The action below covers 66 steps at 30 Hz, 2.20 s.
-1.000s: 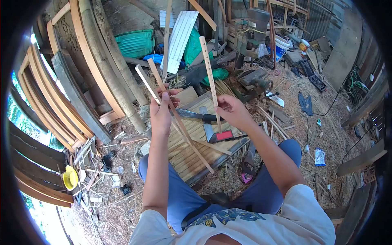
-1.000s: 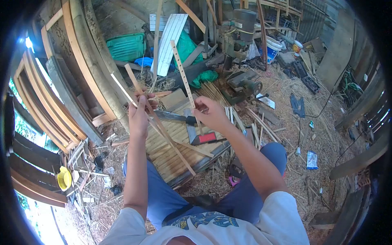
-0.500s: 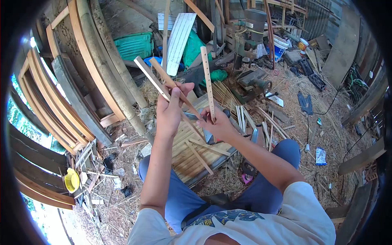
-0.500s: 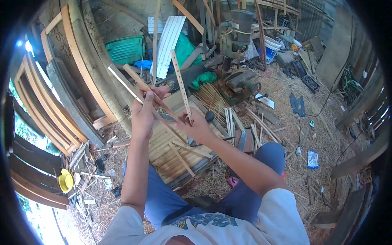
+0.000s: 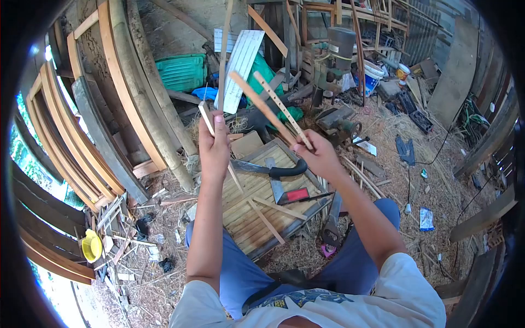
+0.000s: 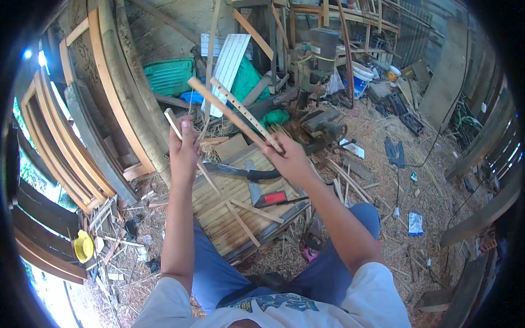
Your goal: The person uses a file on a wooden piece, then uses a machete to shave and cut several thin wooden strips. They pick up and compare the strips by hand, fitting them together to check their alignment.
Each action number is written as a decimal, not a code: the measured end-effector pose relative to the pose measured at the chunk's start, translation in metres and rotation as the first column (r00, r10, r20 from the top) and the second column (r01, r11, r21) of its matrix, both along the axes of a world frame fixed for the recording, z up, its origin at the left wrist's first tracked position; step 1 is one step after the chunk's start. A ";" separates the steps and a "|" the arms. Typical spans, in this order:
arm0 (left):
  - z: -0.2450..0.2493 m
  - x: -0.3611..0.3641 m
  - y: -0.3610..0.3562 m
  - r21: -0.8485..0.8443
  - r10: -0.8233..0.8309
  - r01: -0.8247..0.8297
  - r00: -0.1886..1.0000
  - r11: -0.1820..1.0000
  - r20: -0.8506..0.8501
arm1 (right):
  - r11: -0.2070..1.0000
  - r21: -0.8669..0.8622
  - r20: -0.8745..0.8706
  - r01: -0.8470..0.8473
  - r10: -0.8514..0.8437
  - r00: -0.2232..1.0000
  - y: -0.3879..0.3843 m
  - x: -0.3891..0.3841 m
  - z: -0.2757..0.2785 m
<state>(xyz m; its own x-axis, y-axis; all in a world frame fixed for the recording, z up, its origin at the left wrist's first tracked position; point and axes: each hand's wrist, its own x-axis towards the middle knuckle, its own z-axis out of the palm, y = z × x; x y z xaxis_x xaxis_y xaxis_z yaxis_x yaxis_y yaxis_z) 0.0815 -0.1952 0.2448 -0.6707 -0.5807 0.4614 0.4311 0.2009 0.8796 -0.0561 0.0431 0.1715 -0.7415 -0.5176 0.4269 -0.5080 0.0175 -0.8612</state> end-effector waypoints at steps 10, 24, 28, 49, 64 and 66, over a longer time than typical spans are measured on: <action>0.011 -0.011 -0.006 -0.053 -0.013 0.005 0.988 0.999 -0.153 | 0.968 0.242 -0.392 0.061 0.040 0.919 0.043 -0.040 0.096; 0.017 -0.011 0.013 -0.075 -0.028 0.010 0.971 0.997 -0.235 | 0.955 0.239 -0.542 0.174 -0.017 0.840 0.073 -0.042 0.138; 0.018 -0.008 0.011 -0.092 -0.030 0.006 0.965 0.996 -0.261 | 0.955 0.215 -0.594 0.205 -0.039 0.804 0.072 -0.040 0.142; 0.024 0.000 0.032 -0.190 -0.021 -0.032 0.963 0.981 -0.270 | 0.928 0.175 -0.725 0.328 -0.103 0.681 0.098 -0.024 0.171; 0.021 0.000 0.032 -0.144 -0.029 -0.009 0.966 0.989 -0.256 | 0.908 0.338 -0.656 0.248 0.039 0.753 0.103 -0.020 0.174; 0.024 0.002 0.033 -0.164 -0.016 -0.023 0.972 0.986 -0.234 | 0.910 0.339 -0.658 0.237 0.050 0.751 0.105 -0.019 0.177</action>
<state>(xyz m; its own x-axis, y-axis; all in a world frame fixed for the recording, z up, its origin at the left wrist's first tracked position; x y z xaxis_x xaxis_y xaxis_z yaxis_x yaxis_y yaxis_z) 0.0839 -0.1617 0.2686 -0.5310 -0.4861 0.6941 0.6197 0.3359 0.7093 -0.0749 0.1477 0.3486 -0.4163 -0.6837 0.5994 -0.9082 0.3442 -0.2381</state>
